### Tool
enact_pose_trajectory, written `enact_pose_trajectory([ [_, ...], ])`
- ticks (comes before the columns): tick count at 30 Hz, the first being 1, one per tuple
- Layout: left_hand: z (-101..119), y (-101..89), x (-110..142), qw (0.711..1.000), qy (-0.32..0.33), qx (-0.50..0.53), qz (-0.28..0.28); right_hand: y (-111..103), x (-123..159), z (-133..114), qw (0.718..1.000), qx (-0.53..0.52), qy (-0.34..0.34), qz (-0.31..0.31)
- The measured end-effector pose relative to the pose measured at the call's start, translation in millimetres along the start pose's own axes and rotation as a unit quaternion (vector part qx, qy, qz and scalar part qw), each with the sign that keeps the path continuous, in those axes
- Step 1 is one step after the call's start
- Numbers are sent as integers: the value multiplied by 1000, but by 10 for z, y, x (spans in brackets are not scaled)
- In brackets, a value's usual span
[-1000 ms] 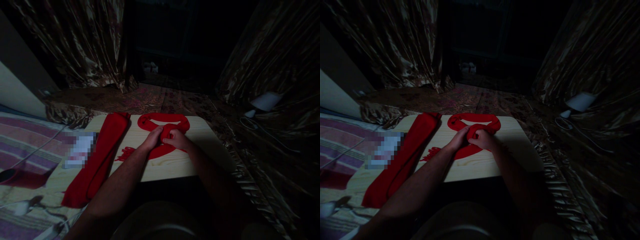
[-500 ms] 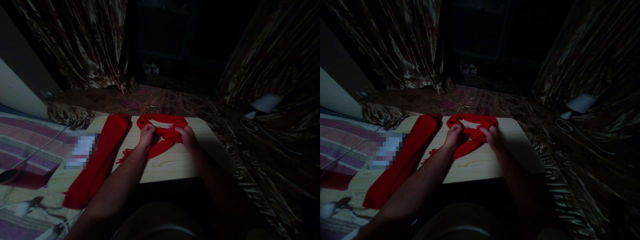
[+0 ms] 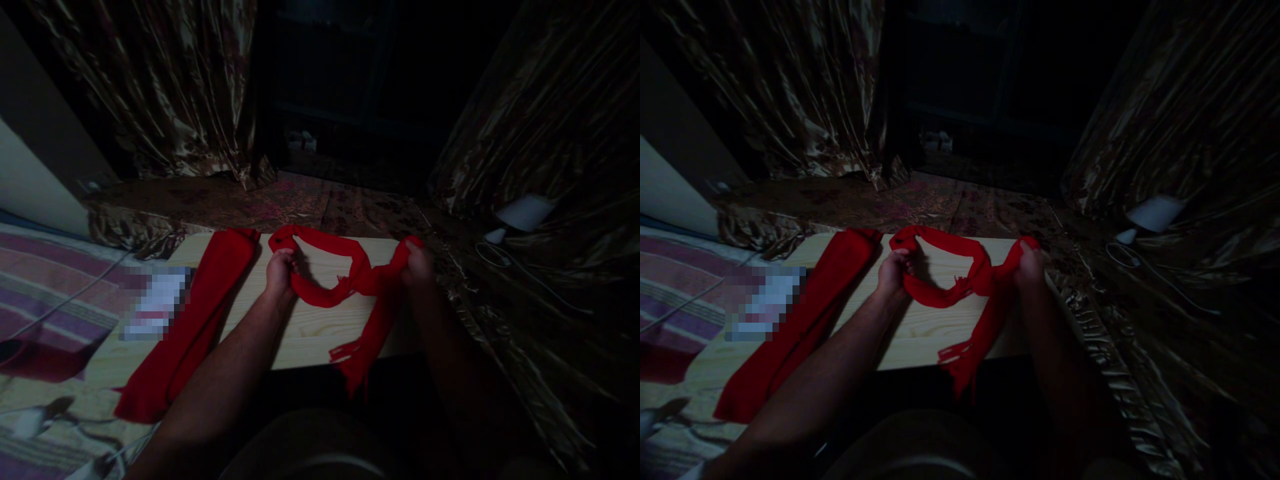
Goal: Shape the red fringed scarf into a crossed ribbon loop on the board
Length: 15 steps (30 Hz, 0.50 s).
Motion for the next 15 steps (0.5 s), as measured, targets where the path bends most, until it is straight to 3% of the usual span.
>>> enact_pose_trajectory([
  [3, -11, -28, -10, 1000, 8, 2, 23, -184, -167, -92, 997, -13, -6, 81],
  [5, -10, -41, -11, 999, 21, -15, 37, -264, -219, -251, 989, 28, -98, 105],
  [7, -6, -44, -4, 998, 32, -33, 45, -326, -219, -417, 959, 120, -221, 132],
  [9, 3, -39, 9, 997, 38, -46, 44, -275, -196, -465, 908, 272, -303, 100],
  [11, 14, -29, 25, 997, 42, -56, 40, -122, -141, -330, 839, 437, -322, -24],
  [13, 24, -30, 37, 996, 44, -64, 41, -13, -7, -138, 754, 559, -315, -144],
  [15, 26, -37, 39, 996, 46, -66, 45, 23, 138, -110, 697, 614, -341, -144],
])
Point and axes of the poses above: each hand's wrist, its own x-axis away from the middle knuckle, its own y-axis out of the palm, z = x × y, the point moved 7 cm from there along -x, towards the middle knuckle, and after that the axes turned 15 degrees about z, right-handed, at the moved point
